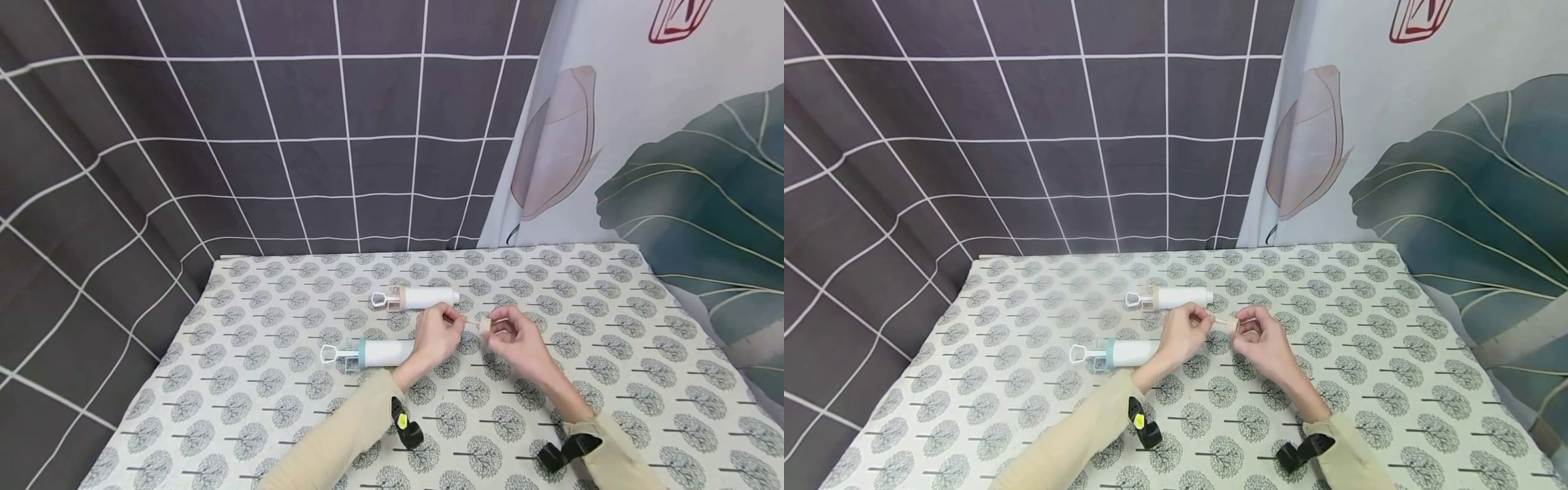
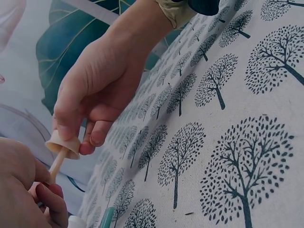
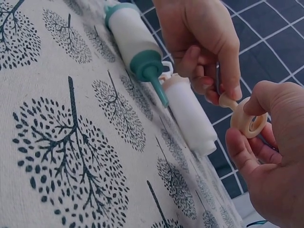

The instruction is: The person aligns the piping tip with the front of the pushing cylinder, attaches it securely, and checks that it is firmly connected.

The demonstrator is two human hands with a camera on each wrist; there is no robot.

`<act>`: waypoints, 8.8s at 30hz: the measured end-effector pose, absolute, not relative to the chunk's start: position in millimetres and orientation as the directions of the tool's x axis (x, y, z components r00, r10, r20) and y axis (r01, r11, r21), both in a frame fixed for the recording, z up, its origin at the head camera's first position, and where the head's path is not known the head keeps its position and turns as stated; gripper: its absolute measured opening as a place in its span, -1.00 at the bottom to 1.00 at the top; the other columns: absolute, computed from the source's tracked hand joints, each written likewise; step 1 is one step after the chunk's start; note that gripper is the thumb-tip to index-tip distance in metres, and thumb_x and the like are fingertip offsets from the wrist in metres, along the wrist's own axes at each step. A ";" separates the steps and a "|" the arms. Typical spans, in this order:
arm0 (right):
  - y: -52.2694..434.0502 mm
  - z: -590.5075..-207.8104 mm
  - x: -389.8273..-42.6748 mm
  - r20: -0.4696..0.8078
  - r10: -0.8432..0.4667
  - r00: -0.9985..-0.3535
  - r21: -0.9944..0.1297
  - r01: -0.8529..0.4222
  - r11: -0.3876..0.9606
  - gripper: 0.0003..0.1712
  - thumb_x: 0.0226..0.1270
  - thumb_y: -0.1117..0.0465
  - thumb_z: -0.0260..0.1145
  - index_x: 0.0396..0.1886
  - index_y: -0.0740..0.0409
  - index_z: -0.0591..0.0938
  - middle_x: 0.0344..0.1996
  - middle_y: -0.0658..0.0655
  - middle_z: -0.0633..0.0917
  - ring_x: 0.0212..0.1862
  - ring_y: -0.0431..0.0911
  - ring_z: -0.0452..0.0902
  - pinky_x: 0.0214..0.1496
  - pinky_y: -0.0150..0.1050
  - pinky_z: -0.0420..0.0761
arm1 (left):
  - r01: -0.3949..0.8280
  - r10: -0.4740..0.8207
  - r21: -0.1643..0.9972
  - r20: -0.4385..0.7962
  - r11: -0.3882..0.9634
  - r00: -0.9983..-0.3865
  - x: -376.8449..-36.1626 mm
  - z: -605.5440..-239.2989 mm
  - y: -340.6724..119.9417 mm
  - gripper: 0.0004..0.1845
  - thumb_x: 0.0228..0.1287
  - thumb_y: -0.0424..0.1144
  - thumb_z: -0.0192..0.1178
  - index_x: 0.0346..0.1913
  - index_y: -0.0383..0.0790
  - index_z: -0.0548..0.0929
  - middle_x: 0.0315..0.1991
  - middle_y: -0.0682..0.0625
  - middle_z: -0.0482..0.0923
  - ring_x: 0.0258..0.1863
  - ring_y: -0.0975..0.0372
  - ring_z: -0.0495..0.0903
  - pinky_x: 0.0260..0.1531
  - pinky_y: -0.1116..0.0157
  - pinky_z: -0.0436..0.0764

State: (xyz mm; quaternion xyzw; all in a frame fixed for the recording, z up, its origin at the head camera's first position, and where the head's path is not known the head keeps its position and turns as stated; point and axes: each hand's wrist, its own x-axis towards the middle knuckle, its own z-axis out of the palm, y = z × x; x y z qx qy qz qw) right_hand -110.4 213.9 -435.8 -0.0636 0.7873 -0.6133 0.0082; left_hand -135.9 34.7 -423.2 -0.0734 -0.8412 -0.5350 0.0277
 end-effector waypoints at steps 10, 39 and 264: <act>211.7 -430.4 -108.8 0.034 -0.121 -0.992 -0.978 -0.058 0.200 -0.56 0.19 0.53 0.29 0.06 0.44 0.41 -0.14 0.36 0.59 -0.18 0.23 0.63 -0.10 -0.21 0.68 | 0.131 0.132 0.920 0.087 0.370 -0.987 -131.9 -418.9 34.7 -0.95 0.26 -0.38 0.31 -0.33 -0.27 0.65 -0.52 0.12 0.55 -0.58 0.36 0.47 -0.56 0.42 0.52; 208.8 -431.2 -108.6 0.119 -0.151 -0.981 -0.976 -0.143 0.162 -0.56 0.14 0.58 0.29 0.03 0.50 0.40 -0.07 0.41 0.56 -0.09 0.05 0.62 -0.04 -0.31 0.64 | 0.126 0.188 0.938 0.067 0.324 -0.980 -119.5 -412.1 34.2 -0.95 0.25 -0.48 0.29 -0.28 -0.30 0.67 -0.52 0.12 0.56 -0.61 0.37 0.46 -0.64 0.44 0.51; 212.4 -437.0 -103.9 0.134 -0.216 -0.967 -0.975 -0.167 0.146 -0.59 0.18 0.51 0.33 0.02 0.49 0.45 -0.14 0.32 0.60 -0.13 -0.03 0.60 0.01 -0.41 0.58 | 0.239 0.302 0.608 -0.001 0.757 -0.953 -221.3 -421.2 -32.8 -0.47 -0.05 -0.31 0.55 0.09 -0.14 0.70 0.07 -0.03 0.68 0.06 0.02 0.56 0.18 -0.03 0.34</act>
